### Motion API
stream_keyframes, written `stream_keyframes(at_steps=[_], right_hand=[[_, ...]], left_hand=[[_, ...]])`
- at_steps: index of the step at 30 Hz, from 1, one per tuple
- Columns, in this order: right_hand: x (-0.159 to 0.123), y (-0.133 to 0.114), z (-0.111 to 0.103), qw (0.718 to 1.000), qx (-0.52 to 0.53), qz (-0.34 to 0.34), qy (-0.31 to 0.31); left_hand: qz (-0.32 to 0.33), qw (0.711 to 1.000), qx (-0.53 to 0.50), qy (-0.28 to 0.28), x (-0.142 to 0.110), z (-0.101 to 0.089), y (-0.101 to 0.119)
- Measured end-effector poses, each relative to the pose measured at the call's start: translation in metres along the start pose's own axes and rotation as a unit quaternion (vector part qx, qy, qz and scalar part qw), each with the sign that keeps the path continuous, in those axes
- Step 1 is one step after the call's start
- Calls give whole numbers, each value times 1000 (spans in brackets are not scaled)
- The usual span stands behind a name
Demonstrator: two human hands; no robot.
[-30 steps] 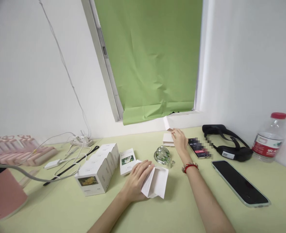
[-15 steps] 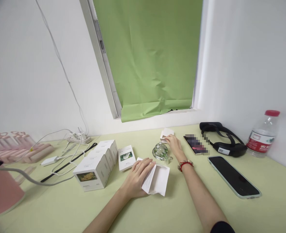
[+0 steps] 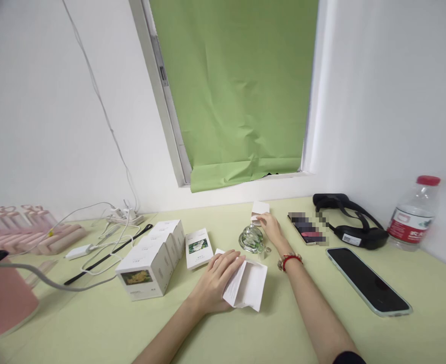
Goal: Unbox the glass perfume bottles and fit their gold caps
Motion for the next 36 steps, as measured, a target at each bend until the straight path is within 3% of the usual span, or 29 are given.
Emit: stream_keyframes(at_steps=[4, 7, 10, 13, 17, 19, 23, 26, 31, 33, 36], right_hand=[[-1, -3, -2, 1000, -7, 18, -13], [9, -9, -13, 999, -16, 49, -9], [21, -31, -27, 998, -10, 63, -29], [24, -77, -35, 994, 30, 35, -94], [-4, -140, -13, 941, 139, 26, -307], [-18, -159, -3, 932, 128, 20, -338], [-32, -173, 14, 921, 147, 54, -356], [-30, -178, 12, 932, 172, 52, -314], [-15, -172, -12, 975, 141, 57, -162], [-10, -173, -30, 990, 107, 35, -79], [-7, -176, -54, 999, 33, 18, 13]], left_hand=[[1, 999, 46, 15, -3, -4, -4], [-22, 992, 105, 66, -8, -16, -16], [-50, 974, 176, 130, -15, -32, -31], [-95, 952, 230, 179, -25, -43, -45], [-125, 942, 238, 201, -33, -48, -53], [-125, 942, 234, 207, -35, -48, -53], [-170, 940, 223, 192, -39, -45, -59], [-231, 944, 177, 159, -41, -39, -70], [-297, 938, 162, 71, -43, -19, -77], [-353, 918, 180, 9, -50, -6, -80], [-449, 866, 208, -72, -67, 11, -83]])
Point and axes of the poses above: each hand's wrist, its own x-axis towards the middle knuckle, its own z-axis out of the palm, y = z × x, the point moved 8 cm from there along x, towards the middle knuckle, and after that the axes turned 8 degrees about z, right-handed, at the moved point
